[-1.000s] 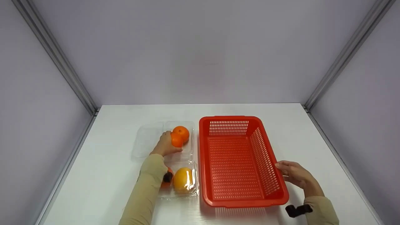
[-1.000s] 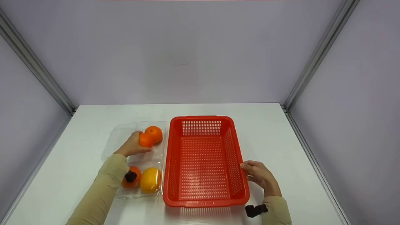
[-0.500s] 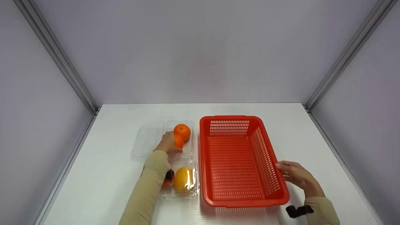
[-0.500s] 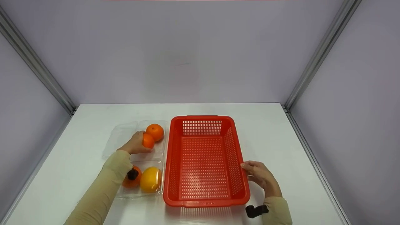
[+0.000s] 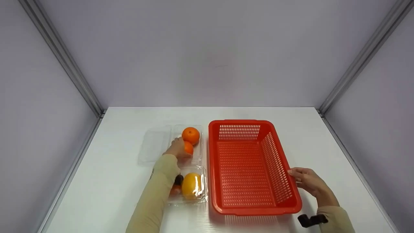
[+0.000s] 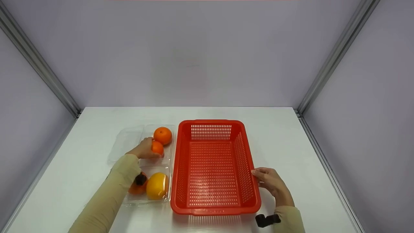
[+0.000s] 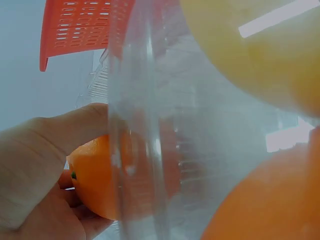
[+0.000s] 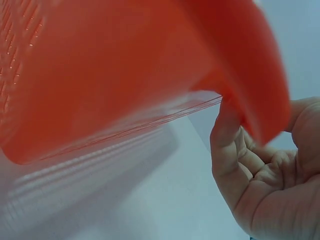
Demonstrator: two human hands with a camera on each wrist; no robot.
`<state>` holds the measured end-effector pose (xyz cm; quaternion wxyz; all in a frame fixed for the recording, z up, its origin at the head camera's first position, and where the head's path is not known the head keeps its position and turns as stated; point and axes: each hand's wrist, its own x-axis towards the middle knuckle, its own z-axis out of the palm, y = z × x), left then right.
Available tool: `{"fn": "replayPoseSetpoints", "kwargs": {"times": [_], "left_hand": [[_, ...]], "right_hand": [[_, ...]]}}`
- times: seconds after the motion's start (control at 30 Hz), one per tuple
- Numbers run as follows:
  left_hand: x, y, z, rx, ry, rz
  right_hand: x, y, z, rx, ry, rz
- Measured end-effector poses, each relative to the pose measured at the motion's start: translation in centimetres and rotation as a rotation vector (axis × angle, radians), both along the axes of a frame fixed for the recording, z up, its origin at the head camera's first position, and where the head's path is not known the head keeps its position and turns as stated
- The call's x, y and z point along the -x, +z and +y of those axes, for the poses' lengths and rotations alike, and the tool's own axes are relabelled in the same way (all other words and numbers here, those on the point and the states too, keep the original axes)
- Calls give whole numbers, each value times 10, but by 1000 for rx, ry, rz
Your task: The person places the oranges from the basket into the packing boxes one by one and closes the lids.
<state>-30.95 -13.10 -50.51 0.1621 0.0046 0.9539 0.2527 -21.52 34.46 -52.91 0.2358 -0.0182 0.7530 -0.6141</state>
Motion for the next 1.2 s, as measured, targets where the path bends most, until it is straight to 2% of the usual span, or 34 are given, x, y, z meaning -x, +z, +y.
{"fn": "replayPoseSetpoints", "kwargs": {"times": [0.2, 0.3, 0.53, 0.7, 0.97, 1.2], "left_hand": [[-17, 11, -16, -32, 57, -19], [-23, 14, -22, -41, 49, 5], [-37, 18, -41, -126, 119, -49], [-47, 24, -57, -120, 86, 12], [-54, 25, -83, -75, 15, 135], [-60, 20, -111, -87, 25, 145]], "right_hand": [[3, 4, -3, -19, -16, -36], [1, 5, -3, -38, -32, -31], [-3, 8, -10, -96, -90, -18], [-5, 10, -14, -118, -122, -14], [-6, 7, -13, -170, -145, 7], [-13, 14, -26, -300, -192, 48]]}}
